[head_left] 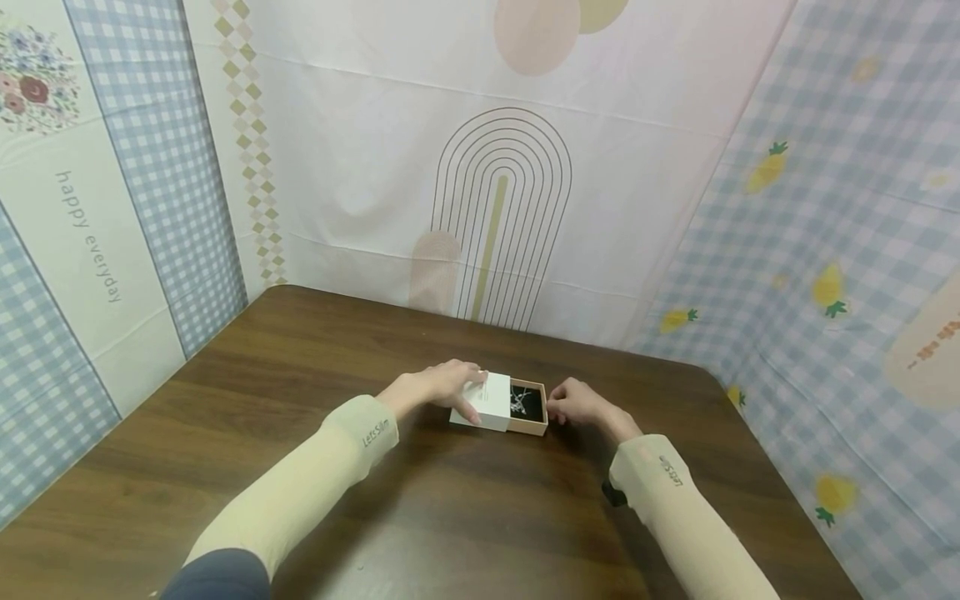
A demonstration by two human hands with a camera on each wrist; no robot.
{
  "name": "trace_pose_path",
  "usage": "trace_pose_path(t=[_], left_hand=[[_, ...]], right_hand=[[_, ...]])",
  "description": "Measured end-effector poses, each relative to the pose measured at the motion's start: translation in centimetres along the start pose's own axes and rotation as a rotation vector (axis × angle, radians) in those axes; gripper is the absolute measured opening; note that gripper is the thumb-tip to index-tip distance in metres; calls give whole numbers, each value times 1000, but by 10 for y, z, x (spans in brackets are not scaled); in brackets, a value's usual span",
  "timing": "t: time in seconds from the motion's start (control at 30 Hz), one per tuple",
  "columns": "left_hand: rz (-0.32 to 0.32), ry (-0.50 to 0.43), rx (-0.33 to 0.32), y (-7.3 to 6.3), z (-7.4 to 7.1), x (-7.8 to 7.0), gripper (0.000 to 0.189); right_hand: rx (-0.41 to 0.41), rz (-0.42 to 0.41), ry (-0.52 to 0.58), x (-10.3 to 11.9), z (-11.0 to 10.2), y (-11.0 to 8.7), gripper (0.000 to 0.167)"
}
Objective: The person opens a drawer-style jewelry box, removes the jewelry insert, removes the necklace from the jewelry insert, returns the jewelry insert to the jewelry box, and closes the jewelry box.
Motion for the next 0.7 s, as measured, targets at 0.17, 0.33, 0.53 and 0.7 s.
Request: trace_pose_path(t=[0.17,0.33,0.53,0.7], left_hand=[[-1,-6,-1,0,0,0,84],[-8,-10,4,0,1,1,84],[2,-3,-1,0,0,-1,83],[1,-5,4,0,0,0,84]], right_hand=[[-5,9,7,-1,0,-1,24],[-13,29,12,-3,0,-2,24],[-16,23,7,-2,-1,-2,24],[-20,20,2,-2,-1,-2,24]])
Point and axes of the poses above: each hand's wrist, its own y-axis towards the middle knuckle, its own z-axis out of the palm, x = y × z, the point moved 5 cm from there along y, towards the middle knuckle, and after that the axes turned 14 degrees about z, right-handed, at the moved point
